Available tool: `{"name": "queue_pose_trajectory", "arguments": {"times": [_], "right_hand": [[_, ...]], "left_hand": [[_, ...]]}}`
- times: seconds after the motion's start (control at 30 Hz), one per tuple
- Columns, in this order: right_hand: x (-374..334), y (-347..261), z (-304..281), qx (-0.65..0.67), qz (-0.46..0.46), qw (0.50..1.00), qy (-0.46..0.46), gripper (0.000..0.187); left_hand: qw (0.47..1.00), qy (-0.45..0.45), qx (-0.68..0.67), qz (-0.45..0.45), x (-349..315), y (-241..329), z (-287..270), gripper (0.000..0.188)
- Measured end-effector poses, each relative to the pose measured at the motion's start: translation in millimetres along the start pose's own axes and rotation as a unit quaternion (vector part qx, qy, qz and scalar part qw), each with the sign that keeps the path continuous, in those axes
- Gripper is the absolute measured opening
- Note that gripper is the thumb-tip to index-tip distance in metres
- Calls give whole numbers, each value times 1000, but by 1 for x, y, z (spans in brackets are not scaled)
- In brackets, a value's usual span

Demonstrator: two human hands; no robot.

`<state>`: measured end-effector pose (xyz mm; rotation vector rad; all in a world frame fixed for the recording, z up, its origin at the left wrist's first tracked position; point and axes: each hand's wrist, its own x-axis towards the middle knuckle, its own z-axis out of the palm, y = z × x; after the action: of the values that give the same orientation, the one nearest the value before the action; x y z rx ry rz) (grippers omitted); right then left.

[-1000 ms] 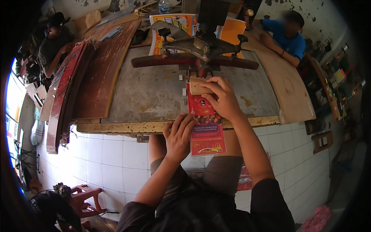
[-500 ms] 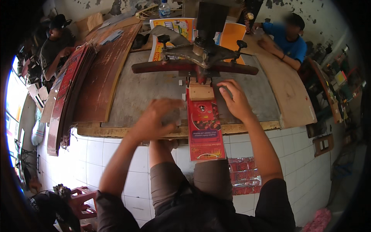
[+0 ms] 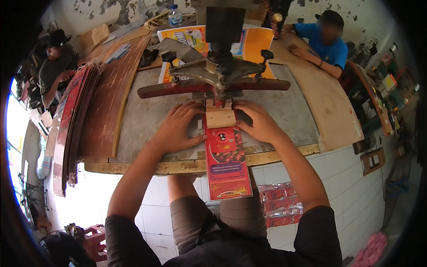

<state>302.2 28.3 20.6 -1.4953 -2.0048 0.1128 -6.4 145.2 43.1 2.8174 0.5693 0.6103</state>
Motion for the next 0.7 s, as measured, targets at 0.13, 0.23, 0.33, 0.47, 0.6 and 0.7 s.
{"name": "queue_pose_trajectory", "arguments": {"times": [0.13, 0.23, 0.33, 0.47, 0.6, 0.7], "right_hand": [[-4, -2, -3, -20, 0, 1000, 4, 47], [-1, -7, -3, -12, -2, 1000, 3, 47], [-1, -5, 0, -18, -5, 1000, 1, 48], [-1, -3, -2, -37, -11, 999, -4, 52], [-2, -5, -1, -35, 7, 999, -15, 54], [-2, -7, -2, -38, 20, 999, -22, 55]], "left_hand": [[1000, -7, 13, 6, 3, 0, 4, 70], [999, -2, 38, 0, -1, 0, 5, 70], [999, 12, 32, 4, -2, 0, 5, 70], [999, 12, 32, 5, 0, -1, 6, 70], [999, 8, 34, 4, -1, -1, 5, 69], [999, 10, 33, 8, -1, -2, 6, 69]]}}
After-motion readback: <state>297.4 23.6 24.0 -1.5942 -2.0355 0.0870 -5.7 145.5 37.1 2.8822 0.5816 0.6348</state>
